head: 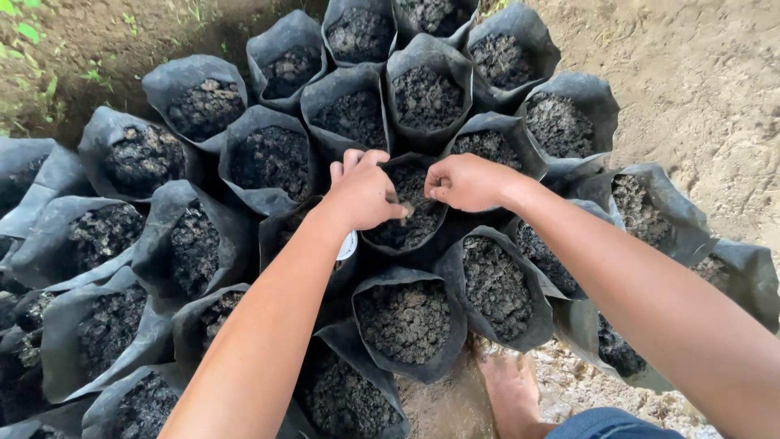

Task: The person plants seeds into black polybags filled with soil. They use a small white cup to hold seeds and a thin stick to make holes in the soil before placing the seeds inside.

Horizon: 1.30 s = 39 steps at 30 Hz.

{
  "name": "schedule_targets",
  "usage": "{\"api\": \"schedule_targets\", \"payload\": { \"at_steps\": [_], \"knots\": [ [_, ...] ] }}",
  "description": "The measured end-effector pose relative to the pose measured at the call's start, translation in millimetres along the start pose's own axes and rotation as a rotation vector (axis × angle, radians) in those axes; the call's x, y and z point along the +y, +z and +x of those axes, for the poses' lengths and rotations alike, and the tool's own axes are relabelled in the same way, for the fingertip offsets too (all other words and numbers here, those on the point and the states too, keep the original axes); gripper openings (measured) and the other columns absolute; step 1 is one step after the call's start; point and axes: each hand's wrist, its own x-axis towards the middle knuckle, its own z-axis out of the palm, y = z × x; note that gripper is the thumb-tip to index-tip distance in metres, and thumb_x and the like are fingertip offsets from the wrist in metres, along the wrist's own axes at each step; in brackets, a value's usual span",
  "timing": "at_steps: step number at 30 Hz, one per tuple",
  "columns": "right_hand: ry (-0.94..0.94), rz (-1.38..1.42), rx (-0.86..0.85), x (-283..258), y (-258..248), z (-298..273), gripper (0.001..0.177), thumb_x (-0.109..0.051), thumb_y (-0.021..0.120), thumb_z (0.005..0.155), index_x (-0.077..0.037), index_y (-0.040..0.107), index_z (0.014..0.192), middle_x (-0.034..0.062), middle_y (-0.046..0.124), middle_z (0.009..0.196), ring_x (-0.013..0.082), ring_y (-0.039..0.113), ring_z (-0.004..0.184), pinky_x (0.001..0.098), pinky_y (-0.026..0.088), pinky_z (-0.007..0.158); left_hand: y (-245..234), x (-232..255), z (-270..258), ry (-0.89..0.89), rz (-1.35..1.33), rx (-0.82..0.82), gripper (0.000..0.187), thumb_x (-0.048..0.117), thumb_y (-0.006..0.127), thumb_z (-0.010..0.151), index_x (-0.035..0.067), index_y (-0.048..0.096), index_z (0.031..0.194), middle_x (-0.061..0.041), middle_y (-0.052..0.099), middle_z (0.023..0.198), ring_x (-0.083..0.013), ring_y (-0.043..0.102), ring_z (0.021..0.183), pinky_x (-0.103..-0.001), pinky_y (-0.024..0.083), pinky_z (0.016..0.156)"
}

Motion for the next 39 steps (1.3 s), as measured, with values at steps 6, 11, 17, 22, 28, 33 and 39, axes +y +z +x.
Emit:
{"api": "schedule_targets", "payload": {
  "at_steps": [6,11,17,22,28,33,39],
  "knots": [
    [-0.004,-0.017,-0.019,2.7,1.4,4.2,0.026,-0.03,0.063,0.097,-0.013,0.076,0.111,0.0098,0.078,0.093,0.0314,0.073,0.098,0.0474,0.059,0.08,6.2,9.4,14.0,0.016,0.243,-0.04,0.051,0.044,0.086,0.076,0.009,0.076,0.112,-0.007,0.038,0.155,-0.0298,0.022,0.138,-0.047,0.023,0.104],
    [-0.016,-0.003,-0.015,6.3,2.9,4.2,0.024,-0.026,0.061,0.097,-0.011,0.076,0.109,0.0078,0.077,0.088,0.0291,0.073,0.091,0.0443,0.058,0.076,27.5,24.2,21.7,0.065,0.416,0.047,0.039,0.033,0.078,0.083,0.005,0.074,0.111,-0.01,0.043,0.149,-0.0311,0.028,0.131,-0.046,0.023,0.103],
    [-0.044,0.051,0.028,7.3,0.3,5.4,0.021,-0.022,0.062,0.095,-0.012,0.077,0.107,0.0052,0.079,0.087,0.0272,0.074,0.091,0.0438,0.059,0.078,32.0,26.5,26.9,0.032,0.245,0.095,0.03,0.03,0.073,0.089,0.004,0.075,0.102,-0.008,0.045,0.14,-0.029,0.029,0.127,-0.044,0.025,0.099],
    [-0.035,0.161,0.071,1.5,-5.4,2.0,0.022,-0.025,0.067,0.093,-0.011,0.077,0.106,0.005,0.081,0.094,0.0268,0.074,0.098,0.0442,0.058,0.085,23.1,19.9,20.1,-0.05,0.114,-0.044,0.062,0.044,0.08,0.086,-0.003,0.061,0.122,-0.017,0.051,0.132,-0.0377,0.034,0.132,-0.047,0.03,0.101],
    [-0.01,0.145,0.032,3.8,0.0,1.2,0.025,-0.026,0.064,0.095,-0.009,0.079,0.104,0.0041,0.081,0.088,0.0245,0.073,0.094,0.0429,0.058,0.084,-0.3,29.6,1.7,-0.106,0.06,-0.155,0.045,0.041,0.075,0.09,0.003,0.074,0.113,-0.015,0.062,0.118,-0.0384,0.046,0.125,-0.046,0.038,0.097],
    [-0.011,0.028,0.077,4.4,1.7,6.4,0.025,-0.026,0.063,0.091,-0.008,0.077,0.102,0.0045,0.081,0.086,0.0284,0.074,0.098,0.0464,0.059,0.087,-68.4,55.8,-29.0,-0.198,-0.627,0.298,0.062,0.072,0.073,0.073,0.029,0.077,0.118,-0.009,0.073,0.123,-0.0343,0.063,0.124,-0.04,0.053,0.104],
    [-0.058,0.087,0.125,-1.7,4.4,0.1,0.024,-0.023,0.063,0.091,-0.008,0.078,0.103,0.0057,0.08,0.086,0.0283,0.074,0.095,0.0457,0.059,0.088,-17.5,27.2,-1.6,-0.284,-0.737,0.446,0.039,0.053,0.057,0.099,0.026,0.075,0.121,0.002,0.073,0.12,-0.028,0.057,0.125,-0.043,0.045,0.105]
  ]
}}
